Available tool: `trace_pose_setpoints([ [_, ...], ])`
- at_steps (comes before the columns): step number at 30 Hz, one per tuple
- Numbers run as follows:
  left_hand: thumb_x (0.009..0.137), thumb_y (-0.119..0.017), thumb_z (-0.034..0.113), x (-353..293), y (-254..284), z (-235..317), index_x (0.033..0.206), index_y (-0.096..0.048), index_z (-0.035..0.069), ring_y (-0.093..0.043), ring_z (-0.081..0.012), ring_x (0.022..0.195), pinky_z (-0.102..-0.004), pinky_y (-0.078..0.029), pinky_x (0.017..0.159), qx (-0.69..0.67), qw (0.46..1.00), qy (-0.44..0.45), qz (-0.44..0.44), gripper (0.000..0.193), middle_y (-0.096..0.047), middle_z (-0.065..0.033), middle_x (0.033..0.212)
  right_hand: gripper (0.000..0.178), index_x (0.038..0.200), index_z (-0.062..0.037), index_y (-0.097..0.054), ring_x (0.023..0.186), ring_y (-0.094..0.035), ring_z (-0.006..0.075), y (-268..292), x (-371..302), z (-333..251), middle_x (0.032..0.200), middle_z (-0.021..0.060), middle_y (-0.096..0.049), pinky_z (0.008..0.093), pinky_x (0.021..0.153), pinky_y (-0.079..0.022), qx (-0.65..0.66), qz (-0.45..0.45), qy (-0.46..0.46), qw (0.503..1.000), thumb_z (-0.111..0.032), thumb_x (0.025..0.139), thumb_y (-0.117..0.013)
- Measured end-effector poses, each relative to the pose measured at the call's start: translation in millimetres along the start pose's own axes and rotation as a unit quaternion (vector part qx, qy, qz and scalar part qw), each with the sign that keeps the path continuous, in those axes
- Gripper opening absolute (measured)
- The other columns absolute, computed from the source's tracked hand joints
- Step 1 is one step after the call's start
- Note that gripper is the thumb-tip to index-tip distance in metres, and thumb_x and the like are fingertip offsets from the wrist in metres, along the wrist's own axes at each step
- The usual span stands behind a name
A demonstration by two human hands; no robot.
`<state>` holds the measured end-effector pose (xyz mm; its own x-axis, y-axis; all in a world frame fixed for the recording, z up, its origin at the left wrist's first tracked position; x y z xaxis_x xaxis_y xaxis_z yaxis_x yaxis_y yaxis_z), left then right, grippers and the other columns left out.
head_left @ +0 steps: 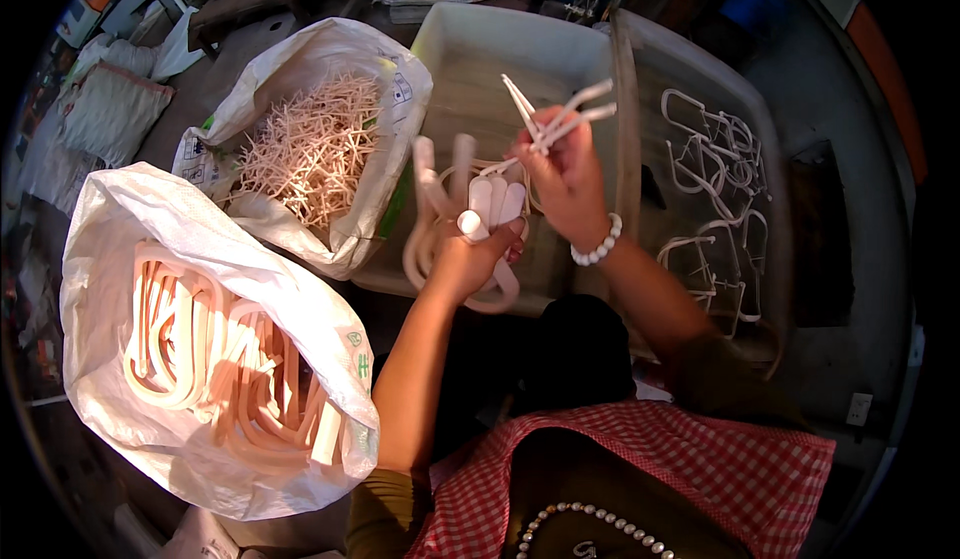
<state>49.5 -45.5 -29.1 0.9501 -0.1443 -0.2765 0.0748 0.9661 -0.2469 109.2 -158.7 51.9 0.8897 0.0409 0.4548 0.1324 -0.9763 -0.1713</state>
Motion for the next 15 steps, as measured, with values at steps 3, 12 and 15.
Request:
trace_pose_setpoints([
  [3, 0.087, -0.063, 0.009, -4, -5, -9, 0.087, -0.064, -0.001, -0.058, -0.0138, 0.061, -0.0275, -0.044, 0.053, -0.108, 0.994, 0.009, 0.008, 0.010, -0.063, -0.0038, 0.070, 0.017, 0.101, -0.0069, -0.054, 0.078, -0.064, 0.0238, -5, -23, -5, 0.087, 0.0095, -0.061, 0.0335, 0.070, -0.053, -0.294, -0.165, 0.118, 0.934, -0.004, 0.085, -0.058],
  [12, 0.080, -0.065, 0.030, 8, 20, -55, 0.097, -0.067, 0.002, -0.062, -0.0425, 0.087, -0.0466, -0.049, 0.073, 0.409, 0.906, -0.035, 0.101, 0.033, -0.065, -0.0252, 0.085, 0.018, 0.096, -0.0088, -0.059, 0.069, -0.063, 0.0266, -7, -58, 16, 0.080, 0.0086, -0.062, 0.0361, 0.058, -0.051, -0.406, -0.279, 0.187, 0.850, -0.012, 0.079, -0.061],
  [15, 0.079, -0.066, 0.029, 0, 20, -51, 0.097, -0.067, 0.001, -0.062, -0.0423, 0.087, -0.0467, -0.049, 0.074, 0.382, 0.916, 0.056, 0.111, 0.033, -0.065, -0.0259, 0.089, 0.019, 0.096, -0.0094, -0.060, 0.072, -0.063, 0.0268, 0, -62, 32, 0.085, 0.0091, -0.063, 0.0330, 0.063, -0.052, -0.433, -0.287, 0.155, 0.840, -0.012, 0.078, -0.065],
])
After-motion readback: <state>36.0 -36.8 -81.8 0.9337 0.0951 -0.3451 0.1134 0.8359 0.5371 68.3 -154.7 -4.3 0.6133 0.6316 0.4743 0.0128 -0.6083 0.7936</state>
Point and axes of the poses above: each hand's wrist, its own x-axis towards the middle knuckle, its own y-axis out of the back of the hand, z = x × y, the point moved 6 cm from there along x, towards the middle knuckle
